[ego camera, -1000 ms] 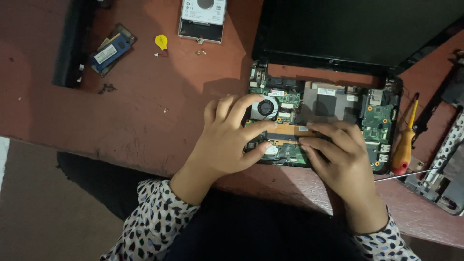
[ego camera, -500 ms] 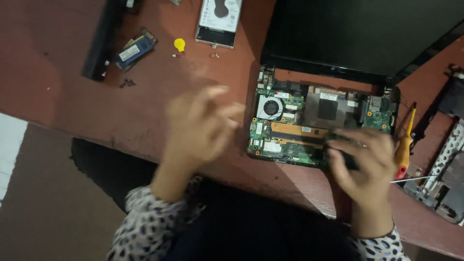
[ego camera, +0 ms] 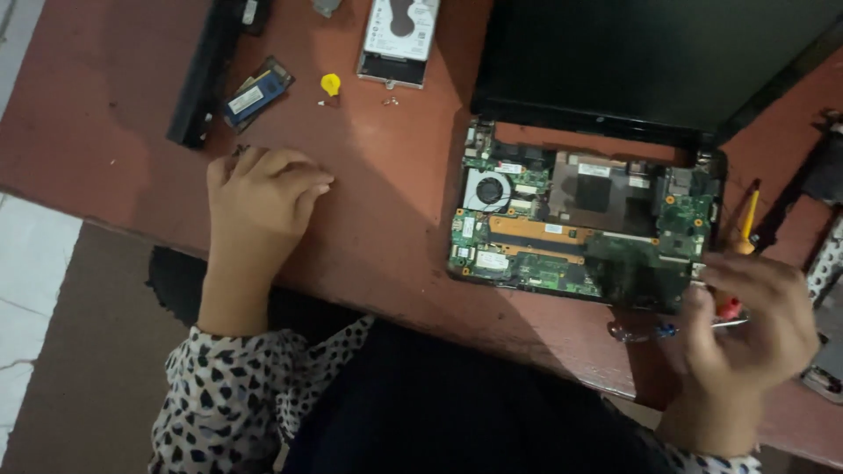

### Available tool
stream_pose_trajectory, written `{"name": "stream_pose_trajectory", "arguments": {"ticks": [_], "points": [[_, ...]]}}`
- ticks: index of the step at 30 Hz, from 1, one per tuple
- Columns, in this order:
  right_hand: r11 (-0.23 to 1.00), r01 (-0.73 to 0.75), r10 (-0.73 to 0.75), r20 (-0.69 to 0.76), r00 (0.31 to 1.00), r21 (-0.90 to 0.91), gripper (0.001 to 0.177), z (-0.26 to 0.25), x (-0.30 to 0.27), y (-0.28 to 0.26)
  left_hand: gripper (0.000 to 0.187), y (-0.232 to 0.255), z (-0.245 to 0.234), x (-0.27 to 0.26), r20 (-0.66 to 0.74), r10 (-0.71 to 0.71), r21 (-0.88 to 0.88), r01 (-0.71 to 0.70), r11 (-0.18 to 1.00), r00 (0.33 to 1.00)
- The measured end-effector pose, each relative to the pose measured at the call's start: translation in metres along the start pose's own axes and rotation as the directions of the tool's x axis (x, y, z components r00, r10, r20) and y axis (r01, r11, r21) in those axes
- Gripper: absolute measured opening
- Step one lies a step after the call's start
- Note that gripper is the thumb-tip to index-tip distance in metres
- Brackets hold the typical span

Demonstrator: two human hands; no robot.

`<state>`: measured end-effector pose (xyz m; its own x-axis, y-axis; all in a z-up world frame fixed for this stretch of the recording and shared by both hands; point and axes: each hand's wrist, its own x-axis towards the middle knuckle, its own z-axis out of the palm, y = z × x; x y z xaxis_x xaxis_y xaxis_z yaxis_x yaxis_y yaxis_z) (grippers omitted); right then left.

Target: A person is disassembling a laptop to access and repair internal components, using a screwdriver to remove screws and hands to disconnect cables.

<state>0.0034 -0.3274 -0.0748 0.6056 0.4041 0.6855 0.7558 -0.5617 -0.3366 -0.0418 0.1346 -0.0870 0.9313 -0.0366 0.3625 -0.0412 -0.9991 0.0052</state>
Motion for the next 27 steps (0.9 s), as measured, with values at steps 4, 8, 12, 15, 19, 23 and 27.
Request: {"name": "stream_pose_trajectory", "arguments": {"ticks": [4,8,12,15,19,23,27], "points": [[0.978,-0.198,0.208,0.207,0.956,-0.066,0.016,-0.042,-0.016,-0.019,0.013,-0.003,-0.002,0.004,0.041,0.032,0.008,-0.032,0.999,0.999],[0.930,-0.290,0.366,0.494,0.789,-0.226,0.023,-0.057,-0.021,-0.028,0.010,-0.004,-0.004,0.003,0.021,0.100,0.037,-0.101,0.994,0.995],[0.932,-0.199,0.323,0.445,0.835,-0.303,0.026,-0.043,-0.044,-0.021,0.007,-0.005,-0.001,0.001,0.019,0.142,0.030,-0.143,0.989,0.990],[0.926,-0.171,0.311,0.424,0.851,-0.336,0.025,-0.033,-0.047,-0.023,0.005,-0.006,0.003,-0.002,-0.006,0.163,0.074,-0.162,0.984,0.987],[0.939,-0.176,0.294,0.421,0.858,-0.297,0.028,-0.032,-0.040,-0.026,0.007,-0.002,0.002,-0.002,-0.010,0.168,0.091,-0.166,0.982,0.986],[0.904,-0.248,0.376,0.373,0.848,-0.348,0.028,-0.049,-0.061,-0.001,0.008,-0.003,0.004,-0.004,-0.037,0.177,0.129,-0.171,0.977,0.984],[0.771,-0.199,0.431,0.266,0.862,-0.605,0.039,-0.045,-0.055,0.016,0.006,-0.005,0.006,-0.005,-0.048,0.137,0.125,-0.130,0.984,0.989]]}}
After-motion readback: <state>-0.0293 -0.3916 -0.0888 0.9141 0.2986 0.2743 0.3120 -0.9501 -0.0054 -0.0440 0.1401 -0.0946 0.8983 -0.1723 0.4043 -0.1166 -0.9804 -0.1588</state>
